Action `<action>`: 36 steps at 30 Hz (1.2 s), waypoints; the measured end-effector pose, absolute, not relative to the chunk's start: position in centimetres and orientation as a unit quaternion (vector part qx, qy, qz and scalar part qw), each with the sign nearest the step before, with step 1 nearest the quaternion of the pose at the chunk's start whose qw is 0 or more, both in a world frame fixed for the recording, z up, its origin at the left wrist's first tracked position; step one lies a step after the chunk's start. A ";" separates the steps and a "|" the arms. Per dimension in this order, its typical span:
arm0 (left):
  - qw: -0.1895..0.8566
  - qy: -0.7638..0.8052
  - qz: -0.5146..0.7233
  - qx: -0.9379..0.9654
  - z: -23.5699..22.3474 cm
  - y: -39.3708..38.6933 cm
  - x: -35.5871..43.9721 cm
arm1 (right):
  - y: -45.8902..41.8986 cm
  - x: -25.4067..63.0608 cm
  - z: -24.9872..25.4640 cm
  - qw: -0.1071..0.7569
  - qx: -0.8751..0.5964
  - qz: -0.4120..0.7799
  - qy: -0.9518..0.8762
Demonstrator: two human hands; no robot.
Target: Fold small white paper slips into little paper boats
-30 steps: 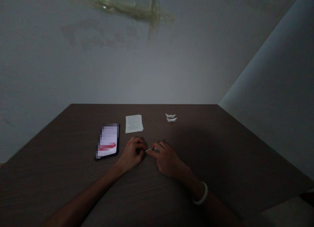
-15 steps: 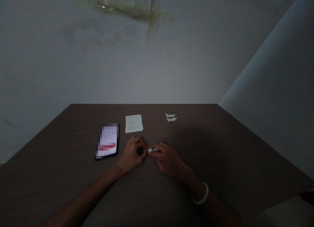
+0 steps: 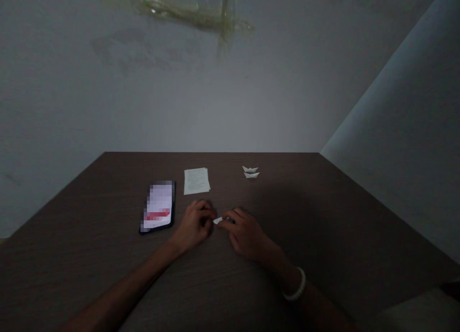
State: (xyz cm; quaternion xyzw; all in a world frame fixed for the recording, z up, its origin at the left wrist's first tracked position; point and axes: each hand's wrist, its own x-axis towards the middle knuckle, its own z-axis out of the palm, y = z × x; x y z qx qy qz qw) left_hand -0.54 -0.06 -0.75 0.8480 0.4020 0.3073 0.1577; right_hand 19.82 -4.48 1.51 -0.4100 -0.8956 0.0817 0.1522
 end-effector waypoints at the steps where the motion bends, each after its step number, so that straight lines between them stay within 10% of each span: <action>1: 0.158 0.401 0.307 0.848 -0.7 -0.1 -0.5 | -4.5 19.8 1.6 0.149 -0.411 0.082 -0.895; 36: 0.166 0.420 0.271 0.850 0.2 -0.8 -0.3 | -2.6 22.2 -0.2 0.241 -0.490 0.094 -0.833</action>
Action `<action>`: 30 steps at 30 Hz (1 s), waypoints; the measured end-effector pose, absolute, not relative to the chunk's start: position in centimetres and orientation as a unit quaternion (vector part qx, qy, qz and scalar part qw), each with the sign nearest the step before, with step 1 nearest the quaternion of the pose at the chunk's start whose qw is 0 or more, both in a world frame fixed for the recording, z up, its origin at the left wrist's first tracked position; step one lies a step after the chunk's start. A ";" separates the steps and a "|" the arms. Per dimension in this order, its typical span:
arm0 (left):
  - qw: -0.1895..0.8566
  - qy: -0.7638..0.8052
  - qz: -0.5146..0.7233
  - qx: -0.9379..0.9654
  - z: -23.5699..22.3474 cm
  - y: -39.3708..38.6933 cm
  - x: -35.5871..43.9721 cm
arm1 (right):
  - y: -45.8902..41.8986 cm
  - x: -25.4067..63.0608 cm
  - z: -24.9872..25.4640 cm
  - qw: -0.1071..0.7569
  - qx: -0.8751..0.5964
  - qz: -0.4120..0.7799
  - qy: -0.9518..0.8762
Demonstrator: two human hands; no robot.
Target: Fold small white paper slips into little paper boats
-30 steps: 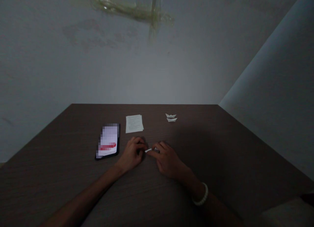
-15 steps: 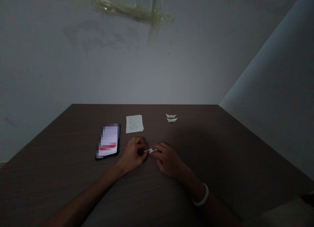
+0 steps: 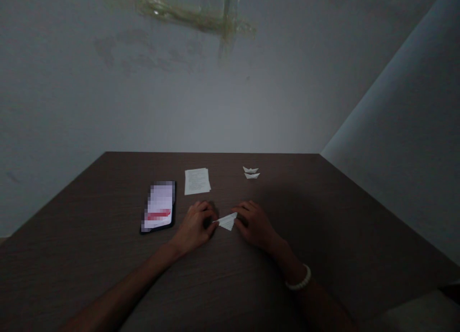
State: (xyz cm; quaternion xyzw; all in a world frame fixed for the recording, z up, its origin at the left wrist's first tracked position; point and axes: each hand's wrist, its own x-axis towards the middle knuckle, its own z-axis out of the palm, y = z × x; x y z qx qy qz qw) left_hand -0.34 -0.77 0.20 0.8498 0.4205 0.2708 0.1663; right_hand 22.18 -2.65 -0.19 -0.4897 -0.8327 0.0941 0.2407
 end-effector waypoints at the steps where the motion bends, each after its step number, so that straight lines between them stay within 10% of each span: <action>1: 0.166 0.420 0.271 0.850 0.2 -0.8 -0.3 | -2.6 22.2 -0.3 0.238 -0.490 0.096 -0.833; 20: 0.190 0.387 0.313 0.846 0.2 -0.5 -0.5 | -2.5 21.7 -0.1 0.421 -0.428 0.139 -0.787; 30: 0.184 0.412 0.352 0.820 0.3 -0.8 -0.7 | -3.0 21.4 0.1 0.385 -0.459 0.119 -0.791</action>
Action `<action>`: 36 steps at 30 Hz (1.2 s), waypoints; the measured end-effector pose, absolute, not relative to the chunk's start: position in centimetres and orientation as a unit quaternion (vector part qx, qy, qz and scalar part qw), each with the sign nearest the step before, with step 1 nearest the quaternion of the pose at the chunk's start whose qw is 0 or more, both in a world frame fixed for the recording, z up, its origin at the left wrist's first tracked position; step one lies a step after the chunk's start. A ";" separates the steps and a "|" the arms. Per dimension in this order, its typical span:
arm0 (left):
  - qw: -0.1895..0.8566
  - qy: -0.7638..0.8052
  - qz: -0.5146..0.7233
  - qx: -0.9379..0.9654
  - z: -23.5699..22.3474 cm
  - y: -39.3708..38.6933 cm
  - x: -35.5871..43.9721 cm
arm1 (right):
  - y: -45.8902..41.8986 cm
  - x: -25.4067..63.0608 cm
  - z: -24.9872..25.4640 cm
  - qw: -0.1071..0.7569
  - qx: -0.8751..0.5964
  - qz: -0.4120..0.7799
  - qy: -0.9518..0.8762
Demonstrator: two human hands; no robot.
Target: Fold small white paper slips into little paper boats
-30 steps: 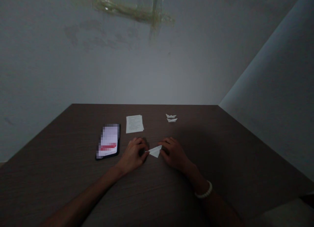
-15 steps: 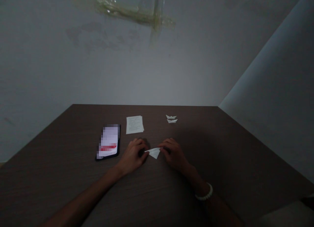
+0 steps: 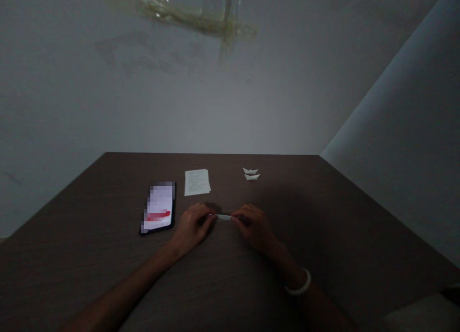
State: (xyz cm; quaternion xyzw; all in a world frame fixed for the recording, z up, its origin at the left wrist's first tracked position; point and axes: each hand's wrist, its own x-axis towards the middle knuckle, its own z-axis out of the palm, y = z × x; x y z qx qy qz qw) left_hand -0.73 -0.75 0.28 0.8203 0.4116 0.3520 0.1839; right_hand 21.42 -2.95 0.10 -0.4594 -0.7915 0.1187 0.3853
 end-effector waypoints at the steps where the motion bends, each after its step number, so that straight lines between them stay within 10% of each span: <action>1: 0.185 0.412 0.352 0.820 0.2 -0.7 -0.8 | -3.0 21.4 0.1 0.379 -0.466 0.115 -0.791; 36: 0.260 0.405 0.346 0.806 1.0 -0.9 -0.6 | -3.3 20.4 0.2 0.385 -0.477 0.171 -0.771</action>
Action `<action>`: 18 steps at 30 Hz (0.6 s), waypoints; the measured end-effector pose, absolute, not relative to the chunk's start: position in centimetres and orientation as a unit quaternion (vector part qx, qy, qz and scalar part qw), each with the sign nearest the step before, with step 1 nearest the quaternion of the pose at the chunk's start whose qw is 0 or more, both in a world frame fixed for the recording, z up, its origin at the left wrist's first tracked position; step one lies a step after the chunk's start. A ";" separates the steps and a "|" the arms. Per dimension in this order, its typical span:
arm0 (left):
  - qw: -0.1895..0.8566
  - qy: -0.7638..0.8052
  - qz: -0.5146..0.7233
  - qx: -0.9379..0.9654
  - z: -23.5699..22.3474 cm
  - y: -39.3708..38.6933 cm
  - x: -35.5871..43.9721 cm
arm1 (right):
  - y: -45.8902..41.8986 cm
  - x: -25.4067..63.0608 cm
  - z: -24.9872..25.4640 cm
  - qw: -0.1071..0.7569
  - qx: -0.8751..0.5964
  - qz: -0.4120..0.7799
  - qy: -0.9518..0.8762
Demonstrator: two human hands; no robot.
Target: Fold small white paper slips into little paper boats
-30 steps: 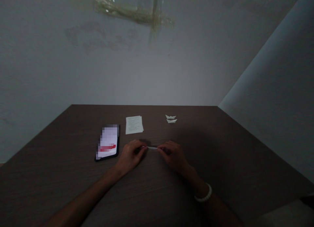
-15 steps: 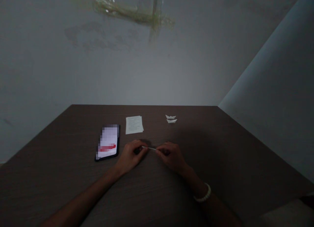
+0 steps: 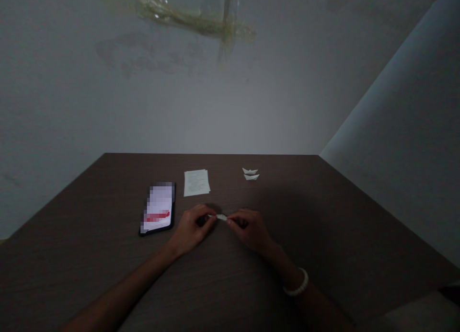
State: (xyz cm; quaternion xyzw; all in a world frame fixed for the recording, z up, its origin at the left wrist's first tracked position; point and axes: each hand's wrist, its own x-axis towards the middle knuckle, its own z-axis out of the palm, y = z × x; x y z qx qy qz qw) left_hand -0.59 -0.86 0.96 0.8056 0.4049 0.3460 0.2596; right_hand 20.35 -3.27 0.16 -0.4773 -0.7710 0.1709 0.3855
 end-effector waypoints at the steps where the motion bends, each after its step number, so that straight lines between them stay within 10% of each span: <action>1: 0.259 0.403 0.347 0.806 1.0 -0.9 -0.6 | -3.3 20.3 0.2 0.386 -0.480 0.172 -0.769; 18: 0.260 0.382 0.348 0.815 1.1 -0.9 -0.6 | -3.3 20.5 -0.4 0.380 -0.502 0.195 -0.752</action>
